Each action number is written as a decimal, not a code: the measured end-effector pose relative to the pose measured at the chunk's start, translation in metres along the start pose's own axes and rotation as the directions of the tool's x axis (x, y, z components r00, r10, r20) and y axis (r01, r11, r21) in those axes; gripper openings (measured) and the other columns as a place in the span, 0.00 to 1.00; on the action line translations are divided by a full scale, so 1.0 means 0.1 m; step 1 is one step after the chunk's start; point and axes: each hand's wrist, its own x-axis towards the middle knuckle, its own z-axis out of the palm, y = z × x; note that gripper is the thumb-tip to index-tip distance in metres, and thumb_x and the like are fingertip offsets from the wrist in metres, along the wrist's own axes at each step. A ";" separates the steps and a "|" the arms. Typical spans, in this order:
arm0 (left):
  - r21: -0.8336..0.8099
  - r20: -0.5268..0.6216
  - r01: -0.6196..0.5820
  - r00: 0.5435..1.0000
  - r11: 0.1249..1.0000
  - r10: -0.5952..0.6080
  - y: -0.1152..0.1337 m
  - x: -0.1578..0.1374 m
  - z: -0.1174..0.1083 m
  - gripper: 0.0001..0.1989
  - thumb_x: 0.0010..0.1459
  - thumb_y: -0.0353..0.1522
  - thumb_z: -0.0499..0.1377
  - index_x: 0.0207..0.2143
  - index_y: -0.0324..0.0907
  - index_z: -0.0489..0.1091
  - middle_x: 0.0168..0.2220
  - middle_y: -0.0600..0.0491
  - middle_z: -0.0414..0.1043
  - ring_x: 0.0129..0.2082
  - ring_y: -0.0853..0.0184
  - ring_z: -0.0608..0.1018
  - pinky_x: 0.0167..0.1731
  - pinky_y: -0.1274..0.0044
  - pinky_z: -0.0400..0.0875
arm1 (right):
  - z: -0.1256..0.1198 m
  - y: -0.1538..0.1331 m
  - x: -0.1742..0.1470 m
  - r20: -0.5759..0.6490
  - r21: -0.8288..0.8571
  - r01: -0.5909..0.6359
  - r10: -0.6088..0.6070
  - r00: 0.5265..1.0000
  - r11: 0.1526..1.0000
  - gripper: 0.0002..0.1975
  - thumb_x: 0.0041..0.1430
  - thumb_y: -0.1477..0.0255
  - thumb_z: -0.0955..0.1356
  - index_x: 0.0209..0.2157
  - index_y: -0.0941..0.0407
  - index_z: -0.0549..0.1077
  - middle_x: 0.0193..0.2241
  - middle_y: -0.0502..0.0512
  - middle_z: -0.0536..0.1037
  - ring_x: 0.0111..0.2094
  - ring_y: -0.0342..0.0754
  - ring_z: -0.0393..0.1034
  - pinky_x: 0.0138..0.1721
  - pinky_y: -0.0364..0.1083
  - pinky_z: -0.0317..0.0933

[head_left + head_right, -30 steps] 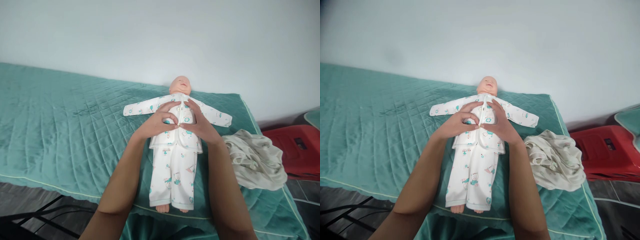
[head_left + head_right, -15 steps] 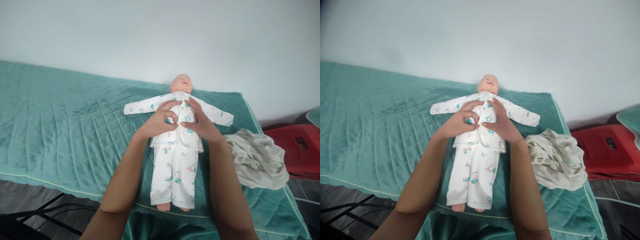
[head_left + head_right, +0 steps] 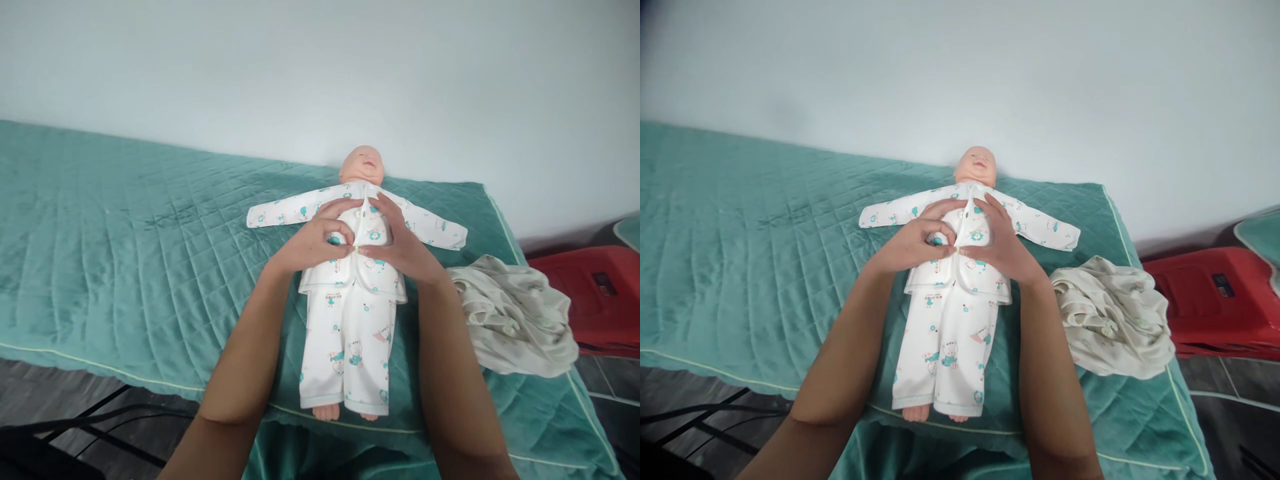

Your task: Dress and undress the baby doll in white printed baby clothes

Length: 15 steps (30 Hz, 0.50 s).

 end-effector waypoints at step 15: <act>0.020 -0.015 -0.067 0.998 0.998 0.068 -0.07 0.01 0.03 0.09 0.60 0.37 0.64 0.43 0.48 0.77 0.69 0.52 0.59 0.72 0.57 0.55 0.70 0.57 0.50 | 0.16 -0.10 0.03 -0.274 0.130 0.038 -0.001 0.962 0.991 0.25 0.54 0.59 0.75 0.51 0.48 0.70 0.67 0.54 0.62 0.70 0.56 0.51 0.71 0.60 0.43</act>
